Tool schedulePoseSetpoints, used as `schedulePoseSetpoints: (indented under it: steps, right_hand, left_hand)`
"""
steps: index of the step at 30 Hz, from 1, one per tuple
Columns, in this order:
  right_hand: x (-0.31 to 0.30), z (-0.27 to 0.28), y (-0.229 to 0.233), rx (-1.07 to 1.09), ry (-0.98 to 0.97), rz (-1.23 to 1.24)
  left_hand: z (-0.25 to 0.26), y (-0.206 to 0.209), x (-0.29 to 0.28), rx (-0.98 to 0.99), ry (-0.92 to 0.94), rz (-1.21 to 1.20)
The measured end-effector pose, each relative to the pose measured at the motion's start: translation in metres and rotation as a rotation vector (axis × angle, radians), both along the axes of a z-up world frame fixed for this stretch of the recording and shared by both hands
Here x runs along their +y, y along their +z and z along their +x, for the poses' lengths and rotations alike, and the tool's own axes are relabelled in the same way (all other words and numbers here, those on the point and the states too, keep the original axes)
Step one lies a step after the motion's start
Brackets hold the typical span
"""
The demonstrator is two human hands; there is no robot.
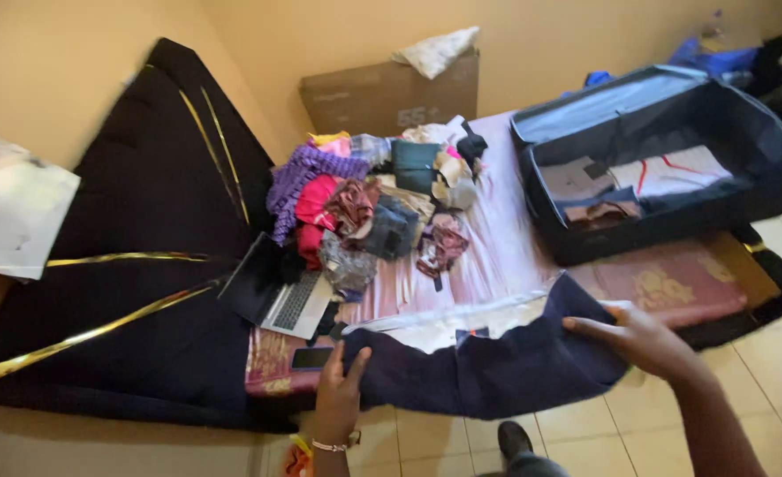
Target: Fold and pack various clothing items into a suitcase on a bed.
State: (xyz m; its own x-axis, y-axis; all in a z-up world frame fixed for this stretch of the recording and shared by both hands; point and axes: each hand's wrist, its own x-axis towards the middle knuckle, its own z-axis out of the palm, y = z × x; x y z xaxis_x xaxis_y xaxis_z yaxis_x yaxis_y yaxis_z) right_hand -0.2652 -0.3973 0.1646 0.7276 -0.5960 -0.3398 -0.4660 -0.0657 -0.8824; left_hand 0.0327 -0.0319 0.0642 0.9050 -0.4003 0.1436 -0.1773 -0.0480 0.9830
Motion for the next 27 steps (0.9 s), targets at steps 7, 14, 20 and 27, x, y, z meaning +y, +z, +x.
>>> schedulePoseSetpoints:
  steps: [7,14,20,27]
  right_hand:
    - [0.016,-0.062,0.021,0.092,0.057,0.373]
    - [0.007,-0.038,-0.008,-0.199,-0.112,0.237]
    - [0.006,-0.014,-0.038,-0.195,-0.283,0.061]
    - [0.007,0.002,-0.067,-0.356,-0.235,-0.002]
  left_hand:
    - [-0.048,0.088,-0.004,0.704,-0.846,-0.089]
    - [-0.017,0.005,-0.022,0.335,-0.313,-0.062]
    - [-0.037,0.024,-0.012,-0.073,0.015,0.105]
    - [-0.035,0.028,0.013,0.094,0.056,0.002]
